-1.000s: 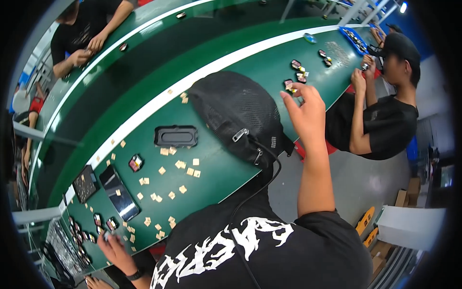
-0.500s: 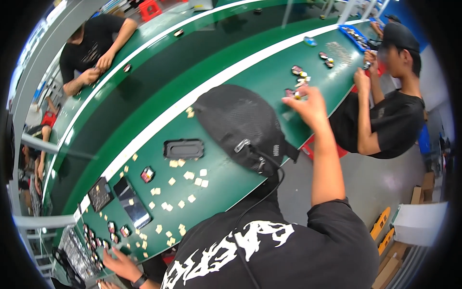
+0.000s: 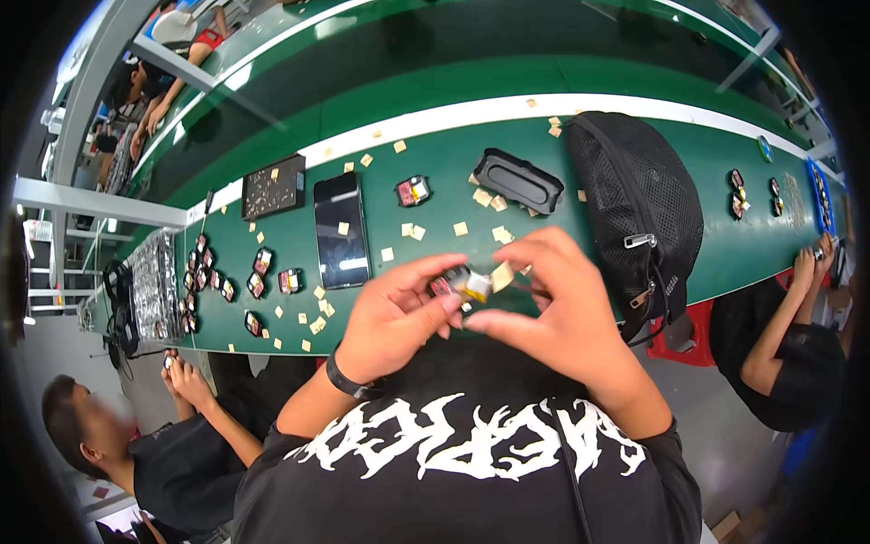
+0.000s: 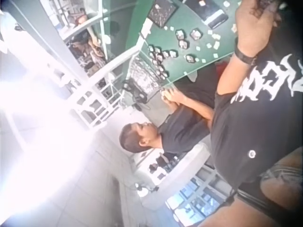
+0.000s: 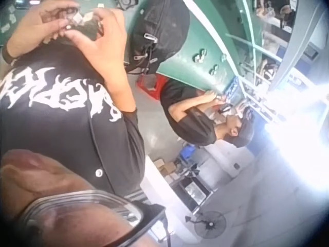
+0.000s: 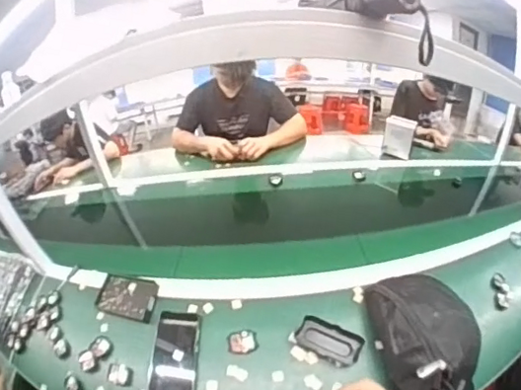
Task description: The person is seen assembling small electronic components at a workbench, involving placing pieces and using a small screwdriver.
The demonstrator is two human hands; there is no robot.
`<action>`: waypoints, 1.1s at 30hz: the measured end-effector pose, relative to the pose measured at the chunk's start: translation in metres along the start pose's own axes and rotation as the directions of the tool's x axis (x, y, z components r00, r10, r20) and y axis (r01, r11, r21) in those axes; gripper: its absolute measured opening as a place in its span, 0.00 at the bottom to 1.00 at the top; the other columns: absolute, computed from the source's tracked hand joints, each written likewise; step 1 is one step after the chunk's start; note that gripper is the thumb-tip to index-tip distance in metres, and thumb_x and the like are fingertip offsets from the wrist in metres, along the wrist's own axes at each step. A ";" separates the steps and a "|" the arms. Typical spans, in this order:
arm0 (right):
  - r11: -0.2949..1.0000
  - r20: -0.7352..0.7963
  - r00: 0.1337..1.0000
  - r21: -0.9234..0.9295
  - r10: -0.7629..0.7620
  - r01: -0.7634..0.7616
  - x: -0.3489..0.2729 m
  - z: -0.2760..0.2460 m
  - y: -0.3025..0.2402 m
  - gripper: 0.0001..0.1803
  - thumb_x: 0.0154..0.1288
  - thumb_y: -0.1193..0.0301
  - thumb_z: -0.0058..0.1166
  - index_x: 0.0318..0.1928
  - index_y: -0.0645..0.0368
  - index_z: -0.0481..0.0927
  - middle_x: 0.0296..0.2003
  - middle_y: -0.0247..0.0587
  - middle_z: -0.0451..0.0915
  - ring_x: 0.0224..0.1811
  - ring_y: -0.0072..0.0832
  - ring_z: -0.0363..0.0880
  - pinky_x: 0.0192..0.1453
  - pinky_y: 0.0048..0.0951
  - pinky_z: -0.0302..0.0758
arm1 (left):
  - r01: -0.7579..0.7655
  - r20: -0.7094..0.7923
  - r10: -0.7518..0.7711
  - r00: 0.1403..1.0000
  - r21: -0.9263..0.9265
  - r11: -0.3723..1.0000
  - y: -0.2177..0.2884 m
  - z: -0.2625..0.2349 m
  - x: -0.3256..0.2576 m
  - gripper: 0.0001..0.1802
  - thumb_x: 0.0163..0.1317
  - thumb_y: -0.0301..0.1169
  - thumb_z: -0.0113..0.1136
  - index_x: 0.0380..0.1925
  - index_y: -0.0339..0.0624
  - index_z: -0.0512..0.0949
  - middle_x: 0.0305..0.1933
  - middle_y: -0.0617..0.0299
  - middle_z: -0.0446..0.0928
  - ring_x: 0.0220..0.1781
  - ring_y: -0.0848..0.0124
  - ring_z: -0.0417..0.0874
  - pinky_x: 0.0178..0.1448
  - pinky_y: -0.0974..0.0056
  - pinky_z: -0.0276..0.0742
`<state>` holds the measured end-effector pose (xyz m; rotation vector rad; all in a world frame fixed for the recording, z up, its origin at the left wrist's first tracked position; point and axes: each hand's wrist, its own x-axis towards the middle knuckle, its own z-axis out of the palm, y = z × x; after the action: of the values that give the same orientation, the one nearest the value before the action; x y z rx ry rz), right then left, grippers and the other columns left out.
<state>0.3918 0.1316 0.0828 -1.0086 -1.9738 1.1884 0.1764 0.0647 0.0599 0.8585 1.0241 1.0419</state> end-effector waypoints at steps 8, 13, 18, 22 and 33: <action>0.759 0.200 0.899 0.483 0.388 -0.436 -0.003 0.016 -0.011 0.12 0.76 0.72 0.53 0.52 0.68 0.78 0.34 0.30 0.76 0.28 0.11 0.69 0.32 0.15 0.66 | -0.091 -0.139 0.101 0.985 0.075 0.993 0.000 -0.017 -0.011 0.24 0.69 0.22 0.63 0.64 0.34 0.75 0.39 0.64 0.81 0.35 0.79 0.81 0.38 0.74 0.77; 0.571 0.389 0.803 0.566 0.451 -0.595 -0.010 0.015 -0.013 0.11 0.78 0.70 0.50 0.52 0.64 0.76 0.29 0.36 0.80 0.23 0.14 0.74 0.25 0.16 0.68 | -0.116 -0.194 0.147 0.970 0.160 0.980 0.004 -0.016 -0.013 0.22 0.69 0.22 0.59 0.63 0.34 0.77 0.36 0.63 0.82 0.34 0.80 0.80 0.39 0.72 0.78; 0.524 0.465 0.772 0.566 0.434 -0.636 -0.005 0.026 -0.014 0.07 0.77 0.71 0.51 0.47 0.61 0.71 0.25 0.40 0.81 0.17 0.16 0.73 0.18 0.17 0.65 | -0.192 -0.196 0.212 0.958 0.113 0.975 0.003 -0.012 -0.015 0.22 0.72 0.23 0.55 0.66 0.34 0.74 0.42 0.58 0.82 0.39 0.76 0.84 0.43 0.71 0.81; 0.472 0.480 0.762 0.599 0.435 -0.647 -0.002 0.031 -0.014 0.07 0.77 0.72 0.52 0.45 0.60 0.68 0.25 0.43 0.82 0.15 0.18 0.74 0.16 0.17 0.65 | -0.277 -0.130 0.316 0.940 0.250 0.928 0.003 -0.017 -0.018 0.23 0.75 0.24 0.51 0.68 0.34 0.71 0.48 0.53 0.82 0.45 0.70 0.87 0.49 0.68 0.83; 0.394 0.440 0.815 0.720 0.377 -0.571 -0.005 0.043 -0.003 0.09 0.76 0.75 0.53 0.41 0.58 0.65 0.23 0.47 0.82 0.11 0.18 0.69 0.12 0.18 0.59 | -0.391 0.004 0.449 0.894 0.497 0.775 0.004 -0.022 -0.018 0.21 0.74 0.22 0.51 0.66 0.33 0.73 0.47 0.49 0.83 0.45 0.67 0.88 0.48 0.67 0.83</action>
<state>0.3592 0.1077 0.0676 -0.9311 -0.9081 2.3426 0.1511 0.0503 0.0613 1.5126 1.2521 1.2395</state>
